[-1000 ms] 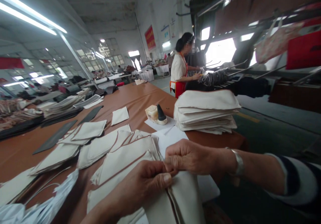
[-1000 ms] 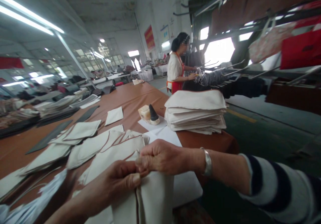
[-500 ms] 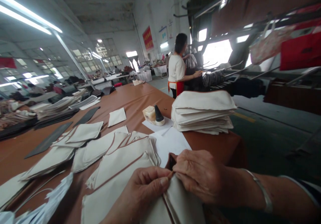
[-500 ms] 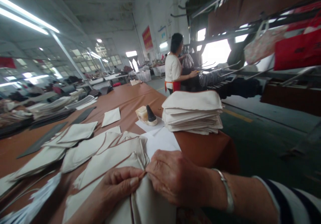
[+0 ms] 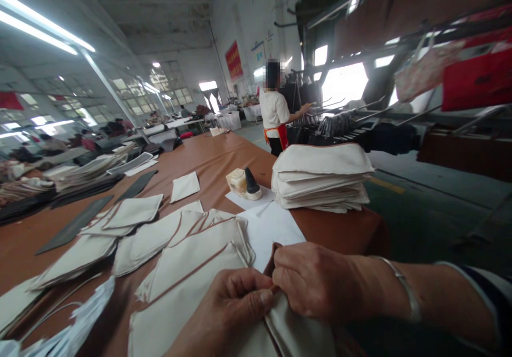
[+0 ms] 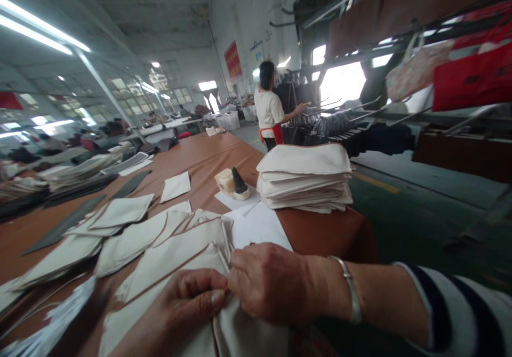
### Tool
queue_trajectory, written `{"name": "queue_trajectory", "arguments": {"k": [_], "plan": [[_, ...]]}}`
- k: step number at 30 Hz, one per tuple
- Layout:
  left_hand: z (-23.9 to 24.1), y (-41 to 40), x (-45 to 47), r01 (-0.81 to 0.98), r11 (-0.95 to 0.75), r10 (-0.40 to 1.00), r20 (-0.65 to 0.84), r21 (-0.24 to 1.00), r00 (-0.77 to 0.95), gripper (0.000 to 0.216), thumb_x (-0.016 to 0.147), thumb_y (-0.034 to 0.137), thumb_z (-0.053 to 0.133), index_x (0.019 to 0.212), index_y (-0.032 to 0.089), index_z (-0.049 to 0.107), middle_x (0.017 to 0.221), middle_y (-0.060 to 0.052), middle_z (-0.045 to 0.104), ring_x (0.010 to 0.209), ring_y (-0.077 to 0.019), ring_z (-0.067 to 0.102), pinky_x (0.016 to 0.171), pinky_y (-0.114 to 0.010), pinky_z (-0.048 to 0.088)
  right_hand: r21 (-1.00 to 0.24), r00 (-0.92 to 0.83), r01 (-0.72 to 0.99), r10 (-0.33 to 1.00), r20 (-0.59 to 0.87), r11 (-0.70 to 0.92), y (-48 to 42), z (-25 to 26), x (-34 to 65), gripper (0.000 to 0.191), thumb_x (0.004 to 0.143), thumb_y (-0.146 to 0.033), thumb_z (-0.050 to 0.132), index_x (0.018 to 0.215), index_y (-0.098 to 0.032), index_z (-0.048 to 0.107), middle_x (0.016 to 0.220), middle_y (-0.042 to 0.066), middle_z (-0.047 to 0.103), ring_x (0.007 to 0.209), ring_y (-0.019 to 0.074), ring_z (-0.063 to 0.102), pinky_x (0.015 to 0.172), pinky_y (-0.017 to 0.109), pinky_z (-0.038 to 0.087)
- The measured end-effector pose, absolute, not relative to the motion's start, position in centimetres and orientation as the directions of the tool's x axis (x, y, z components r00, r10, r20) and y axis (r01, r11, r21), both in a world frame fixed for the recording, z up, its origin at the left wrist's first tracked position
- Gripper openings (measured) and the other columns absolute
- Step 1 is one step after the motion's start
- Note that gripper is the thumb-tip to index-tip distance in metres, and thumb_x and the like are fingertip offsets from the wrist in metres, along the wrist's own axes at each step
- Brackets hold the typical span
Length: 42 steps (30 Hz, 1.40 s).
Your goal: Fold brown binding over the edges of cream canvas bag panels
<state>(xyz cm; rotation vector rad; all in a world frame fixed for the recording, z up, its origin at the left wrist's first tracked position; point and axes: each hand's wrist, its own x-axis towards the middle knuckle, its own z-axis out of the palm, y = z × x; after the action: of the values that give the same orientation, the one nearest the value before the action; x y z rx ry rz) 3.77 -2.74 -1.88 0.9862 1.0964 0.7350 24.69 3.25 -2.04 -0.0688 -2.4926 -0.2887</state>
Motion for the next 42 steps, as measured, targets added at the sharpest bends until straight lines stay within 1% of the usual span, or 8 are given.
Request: {"name": "queue_trajectory", "arguments": {"k": [6, 9, 12, 19, 26, 32, 37, 42], "plan": [[-1.2, -2.7, 3.7, -0.010, 0.446, 0.845, -0.418, 0.895, 0.333, 0.043, 0.066, 0.047, 0.087, 0.082, 0.009, 0.075, 0.068, -0.003, 0.063, 0.056, -0.0067, 0.047, 0.052, -0.017, 0.029, 0.229, -0.725, 0.114, -0.076, 0.685, 0.967, 3.2, -1.4, 25.7, 0.017, 0.092, -0.010, 0.044, 0.081, -0.013, 0.056, 0.070, 0.005, 0.053, 0.065, 0.0176, 0.047, 0.056, 0.033, 0.036], [-1.1, -2.6, 3.3, 0.039, 0.445, 0.837, -0.431, 0.895, 0.337, 0.046, 0.066, 0.050, 0.085, 0.081, 0.010, 0.069, 0.064, 0.000, 0.058, 0.052, -0.0050, 0.043, 0.050, -0.017, 0.027, -0.153, -0.578, 0.135, 0.203, 0.791, 0.979, 2.6, -0.5, 26.6, 0.014, 0.092, -0.007, 0.041, 0.086, -0.014, 0.051, 0.075, 0.003, 0.053, 0.068, 0.0141, 0.048, 0.062, 0.029, 0.040], [-1.0, -2.4, 2.9, 0.119, 0.411, 0.832, -0.426, 0.904, 0.357, 0.048, 0.069, 0.055, 0.082, 0.082, 0.012, 0.064, 0.064, 0.001, 0.055, 0.050, -0.0051, 0.041, 0.048, -0.018, 0.025, -0.538, -0.579, 0.140, 0.510, 0.636, 0.831, 2.7, 0.8, 26.9, 0.017, 0.099, -0.015, 0.039, 0.087, -0.015, 0.052, 0.083, 0.003, 0.053, 0.077, 0.0117, 0.052, 0.074, 0.026, 0.043], [0.4, -2.1, 3.3, 0.213, 0.247, 0.852, -0.316, 0.945, 0.417, 0.047, 0.072, 0.054, 0.079, 0.077, 0.013, 0.056, 0.065, 0.002, 0.051, 0.054, -0.0053, 0.037, 0.048, -0.018, 0.023, -0.837, -0.893, 0.028, 0.391, 0.225, 0.547, 4.2, 0.0, 25.4, 0.026, 0.097, -0.032, 0.051, 0.085, -0.010, 0.060, 0.081, 0.002, 0.058, 0.072, 0.0097, 0.051, 0.068, 0.021, 0.042], [-0.3, -1.7, 1.4, 0.045, 0.343, 0.787, -0.313, 0.938, 0.532, 0.055, 0.050, 0.037, 0.096, 0.087, 0.015, 0.061, 0.077, 0.000, 0.062, 0.063, -0.0091, 0.050, 0.053, -0.017, 0.036, -0.910, -0.865, -0.024, 0.448, 0.226, 0.413, 5.4, -1.6, 26.7, 0.031, 0.096, -0.038, 0.055, 0.084, -0.010, 0.058, 0.077, 0.000, 0.052, 0.069, 0.0079, 0.044, 0.063, 0.018, 0.036], [-0.5, -1.6, 1.3, 0.050, 0.256, 0.819, -0.244, 0.965, 0.519, 0.049, 0.088, 0.056, 0.062, 0.086, 0.007, 0.067, 0.074, -0.003, 0.055, 0.065, -0.0096, 0.045, 0.060, -0.020, 0.034, -0.928, -0.866, -0.017, 0.458, 0.200, 0.372, 5.6, -0.9, 27.0, 0.031, 0.095, -0.038, 0.056, 0.081, -0.010, 0.056, 0.075, -0.001, 0.049, 0.067, 0.0079, 0.042, 0.062, 0.018, 0.035], [-1.0, -1.5, 2.7, 0.153, 0.241, 0.863, -0.284, 0.958, 0.419, 0.047, 0.082, 0.059, 0.066, 0.074, 0.014, 0.053, 0.063, 0.002, 0.045, 0.055, -0.0078, 0.036, 0.051, -0.021, 0.023, -0.854, -0.844, 0.121, 0.505, 0.179, 0.506, 6.5, -1.2, 26.6, 0.032, 0.096, -0.040, 0.052, 0.082, -0.011, 0.057, 0.074, 0.000, 0.052, 0.066, 0.0099, 0.045, 0.063, 0.021, 0.038], [0.5, -0.7, 5.0, 0.384, -0.072, 0.989, 0.016, 0.921, 0.146, 0.045, 0.090, 0.056, 0.054, 0.073, 0.015, 0.058, 0.062, 0.002, 0.047, 0.058, -0.0106, 0.041, 0.052, -0.022, 0.027, -0.612, -0.643, 0.407, 0.688, 0.336, 0.678, 6.2, 1.6, 27.0, 0.043, 0.096, -0.044, 0.051, 0.127, -0.014, 0.054, 0.121, 0.014, 0.059, 0.108, 0.0240, 0.057, 0.092, 0.034, 0.045]]}}
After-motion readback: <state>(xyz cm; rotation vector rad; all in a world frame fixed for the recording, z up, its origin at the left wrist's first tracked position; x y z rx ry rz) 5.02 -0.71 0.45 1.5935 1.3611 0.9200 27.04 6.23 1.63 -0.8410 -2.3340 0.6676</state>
